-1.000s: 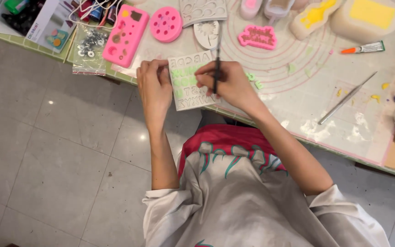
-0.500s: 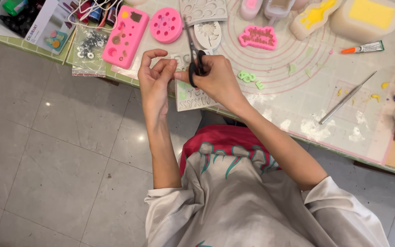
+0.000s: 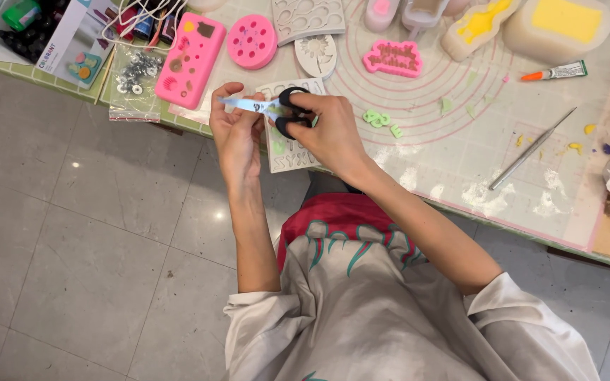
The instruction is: Trimming excess wax from small decorative elements using scissors and a needle tool.
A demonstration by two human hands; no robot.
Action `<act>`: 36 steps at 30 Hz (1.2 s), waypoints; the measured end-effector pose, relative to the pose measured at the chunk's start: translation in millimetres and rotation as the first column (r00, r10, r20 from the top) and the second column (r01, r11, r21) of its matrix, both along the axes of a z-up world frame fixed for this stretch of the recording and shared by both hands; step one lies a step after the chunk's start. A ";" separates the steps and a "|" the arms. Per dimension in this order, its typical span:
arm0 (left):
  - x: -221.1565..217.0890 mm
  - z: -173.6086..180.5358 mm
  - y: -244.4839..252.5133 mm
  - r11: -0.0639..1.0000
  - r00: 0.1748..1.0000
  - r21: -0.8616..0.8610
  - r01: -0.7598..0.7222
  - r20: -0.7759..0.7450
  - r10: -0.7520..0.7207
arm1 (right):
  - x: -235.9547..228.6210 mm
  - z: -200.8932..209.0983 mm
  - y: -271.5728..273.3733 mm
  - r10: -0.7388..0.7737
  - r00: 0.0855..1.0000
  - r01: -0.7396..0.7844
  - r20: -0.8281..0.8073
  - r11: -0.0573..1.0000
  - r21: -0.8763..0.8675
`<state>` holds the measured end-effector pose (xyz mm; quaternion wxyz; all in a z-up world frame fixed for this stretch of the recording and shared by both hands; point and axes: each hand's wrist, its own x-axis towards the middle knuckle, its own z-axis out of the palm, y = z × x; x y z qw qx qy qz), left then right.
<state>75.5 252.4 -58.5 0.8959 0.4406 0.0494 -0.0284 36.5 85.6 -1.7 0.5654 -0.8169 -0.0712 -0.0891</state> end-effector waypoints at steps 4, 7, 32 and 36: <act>5.1 -8.8 1.3 0.999 0.999 0.016 -0.040 0.006 0.040 | 2.8 -7.9 -3.3 0.026 0.999 -0.026 -0.022 1.000 0.012; 7.5 -14.6 3.8 0.992 0.997 0.107 -0.067 0.033 0.063 | 5.7 -33.2 -9.7 0.078 0.996 -0.071 -0.036 0.985 0.157; -53.7 91.4 -159.7 0.774 0.614 0.610 0.170 0.549 -0.567 | -99.9 -26.4 -179.3 0.503 0.799 0.362 -0.329 0.035 0.932; -64.8 73.3 -195.8 0.771 0.566 0.604 0.200 0.572 -0.594 | -122.1 -33.7 -197.0 0.404 0.858 0.299 -0.318 0.110 0.948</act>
